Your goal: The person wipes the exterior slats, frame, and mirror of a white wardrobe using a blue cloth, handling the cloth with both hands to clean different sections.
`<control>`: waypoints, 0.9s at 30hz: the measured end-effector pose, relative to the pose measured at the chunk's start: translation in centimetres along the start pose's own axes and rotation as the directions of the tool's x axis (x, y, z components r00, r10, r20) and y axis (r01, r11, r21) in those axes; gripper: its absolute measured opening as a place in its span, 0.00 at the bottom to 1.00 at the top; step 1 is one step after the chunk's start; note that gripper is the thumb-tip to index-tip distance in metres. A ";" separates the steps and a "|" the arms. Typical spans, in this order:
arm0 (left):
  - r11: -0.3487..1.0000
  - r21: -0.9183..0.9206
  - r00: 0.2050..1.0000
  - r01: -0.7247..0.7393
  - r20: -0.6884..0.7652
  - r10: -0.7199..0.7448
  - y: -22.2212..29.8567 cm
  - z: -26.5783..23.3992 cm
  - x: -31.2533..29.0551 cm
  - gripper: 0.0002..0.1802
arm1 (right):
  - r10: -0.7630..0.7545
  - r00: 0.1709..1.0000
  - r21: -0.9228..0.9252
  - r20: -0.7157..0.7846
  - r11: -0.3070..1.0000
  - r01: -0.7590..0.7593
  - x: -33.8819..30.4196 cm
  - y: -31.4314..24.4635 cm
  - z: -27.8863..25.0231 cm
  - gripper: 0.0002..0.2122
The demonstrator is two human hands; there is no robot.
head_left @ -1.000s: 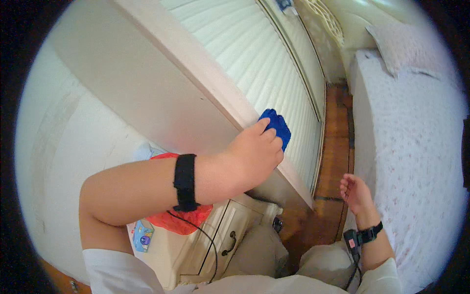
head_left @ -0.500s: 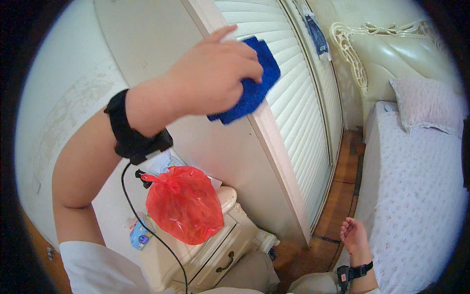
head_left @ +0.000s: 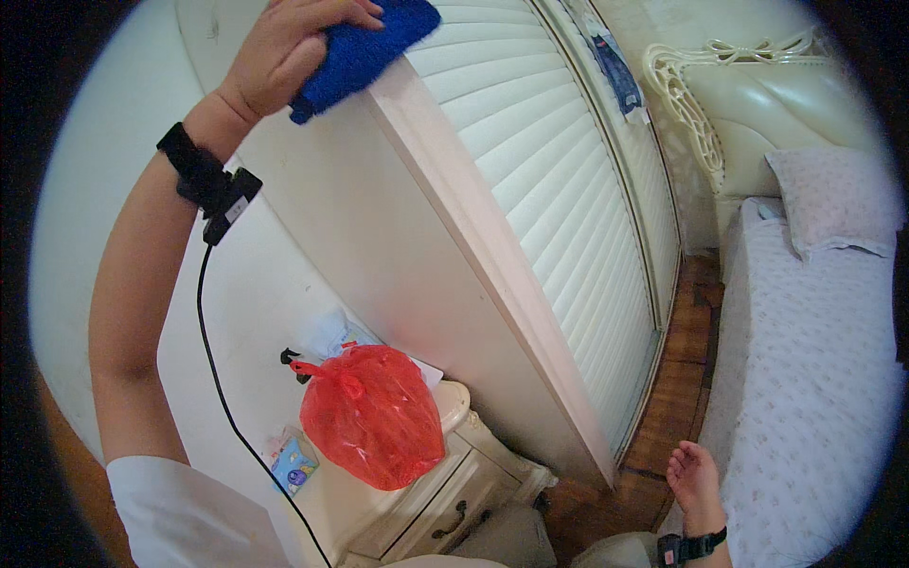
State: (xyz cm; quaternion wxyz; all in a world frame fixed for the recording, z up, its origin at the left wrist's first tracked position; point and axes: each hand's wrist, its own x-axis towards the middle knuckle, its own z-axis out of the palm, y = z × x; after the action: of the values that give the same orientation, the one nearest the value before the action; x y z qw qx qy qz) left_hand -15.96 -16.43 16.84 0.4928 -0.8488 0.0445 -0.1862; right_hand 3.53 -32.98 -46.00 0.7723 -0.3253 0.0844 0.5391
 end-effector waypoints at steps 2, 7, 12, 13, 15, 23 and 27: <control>0.998 0.054 1.000 -0.030 -0.007 0.031 -1.6 -0.7 0.4 0.18 | 0.011 0.999 0.034 0.049 0.999 -0.013 0.1 0.0 -0.5 0.06; 0.982 0.171 0.990 -0.077 -0.100 0.095 -6.8 -0.9 0.6 0.18 | 0.001 1.000 0.004 0.019 1.000 -0.001 0.8 0.4 -1.5 0.06; 0.962 0.227 0.956 -0.151 -0.216 0.201 -8.0 -0.2 0.0 0.18 | -0.004 0.989 -0.108 -0.146 0.994 -0.012 3.5 1.7 -3.0 0.09; 0.966 0.211 0.953 -0.149 -0.229 0.197 -8.2 -0.2 -0.2 0.19 | -0.023 0.996 -0.089 -0.081 0.996 0.016 3.7 1.5 -3.2 0.09; 0.977 0.184 0.962 -0.109 -0.227 0.150 -7.5 -0.9 -0.2 0.19 | -0.044 0.999 -0.083 -0.007 0.996 0.043 4.0 1.4 -3.1 0.09; 0.965 -0.067 0.957 -0.253 -0.166 0.240 -6.4 0.2 -0.8 0.20 | 0.183 0.983 -0.115 0.021 0.977 -0.179 2.0 3.4 -3.9 0.07; 0.962 -0.071 0.940 -0.262 -0.244 0.238 -10.6 -1.6 0.5 0.17 | 0.174 0.980 -0.147 0.098 0.976 -0.159 -3.4 1.6 2.2 0.06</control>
State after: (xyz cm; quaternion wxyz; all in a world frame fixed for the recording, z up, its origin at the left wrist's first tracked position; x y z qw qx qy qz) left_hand -17.25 -12.43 26.76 0.4595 -0.8327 0.2192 -0.2179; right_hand 0.22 -34.02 -43.29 0.7035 -0.3394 0.0310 0.6236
